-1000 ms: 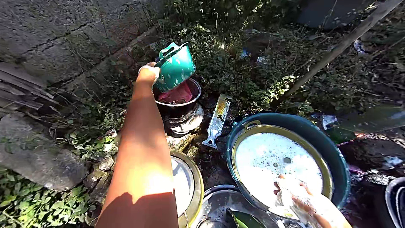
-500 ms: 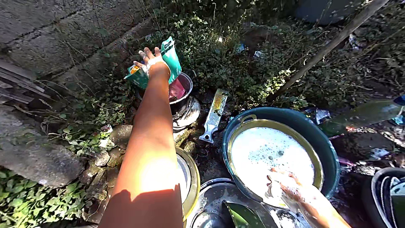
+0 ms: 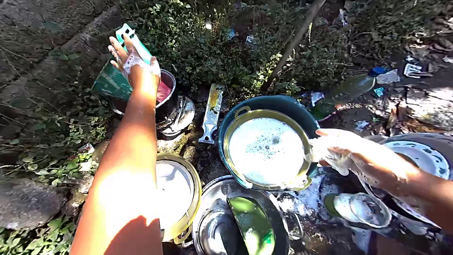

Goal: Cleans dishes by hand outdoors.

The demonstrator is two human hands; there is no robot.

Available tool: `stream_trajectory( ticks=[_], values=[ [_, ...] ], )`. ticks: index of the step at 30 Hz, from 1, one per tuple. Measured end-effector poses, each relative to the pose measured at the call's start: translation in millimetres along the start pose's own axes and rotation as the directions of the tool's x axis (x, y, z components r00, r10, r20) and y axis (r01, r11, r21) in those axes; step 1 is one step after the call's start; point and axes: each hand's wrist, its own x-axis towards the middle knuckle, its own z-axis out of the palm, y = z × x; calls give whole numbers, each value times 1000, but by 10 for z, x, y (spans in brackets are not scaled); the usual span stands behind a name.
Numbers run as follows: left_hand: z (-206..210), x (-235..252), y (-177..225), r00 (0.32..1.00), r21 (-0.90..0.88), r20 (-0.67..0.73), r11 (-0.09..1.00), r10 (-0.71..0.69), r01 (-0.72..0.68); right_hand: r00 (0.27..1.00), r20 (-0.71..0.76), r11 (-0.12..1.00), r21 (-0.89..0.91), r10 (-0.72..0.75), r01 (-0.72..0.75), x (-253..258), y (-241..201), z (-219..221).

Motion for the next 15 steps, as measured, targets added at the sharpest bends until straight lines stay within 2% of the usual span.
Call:
stream_trajectory(
  ticks=[2,4,5,6,7,8,9,12,15],
  values=[
    [170,-427,398,967,-151,123,967,222,-203,999,-23,996,-73,-48,46,-71,-12,-228],
    [475,-1011,795,862,-319,257,880,437,-352,995,-38,993,-77,-93,90,-121,-38,-378],
    [672,-1344,965,796,-390,352,850,493,-354,994,-50,995,-8,-97,97,-112,-19,-419],
    [870,-1673,1121,723,-399,490,863,487,-310,993,-59,992,65,-102,105,-104,2,-441],
    [1049,-1985,1260,658,-338,628,907,415,-250,992,-55,985,122,-117,123,-101,21,-460],
    [1238,-2279,1352,632,-231,715,955,298,-188,987,-37,976,153,-154,158,-93,58,-485],
    [1432,-2533,1392,645,-89,746,985,166,-151,980,-15,965,173,-197,197,-71,99,-519],
    [1812,-3033,1269,728,203,679,977,-93,-64,958,64,945,194,-279,263,17,222,-678],
    [1811,-3240,1223,730,306,651,952,-208,-2,961,107,949,218,-257,229,112,321,-828]
  ],
)
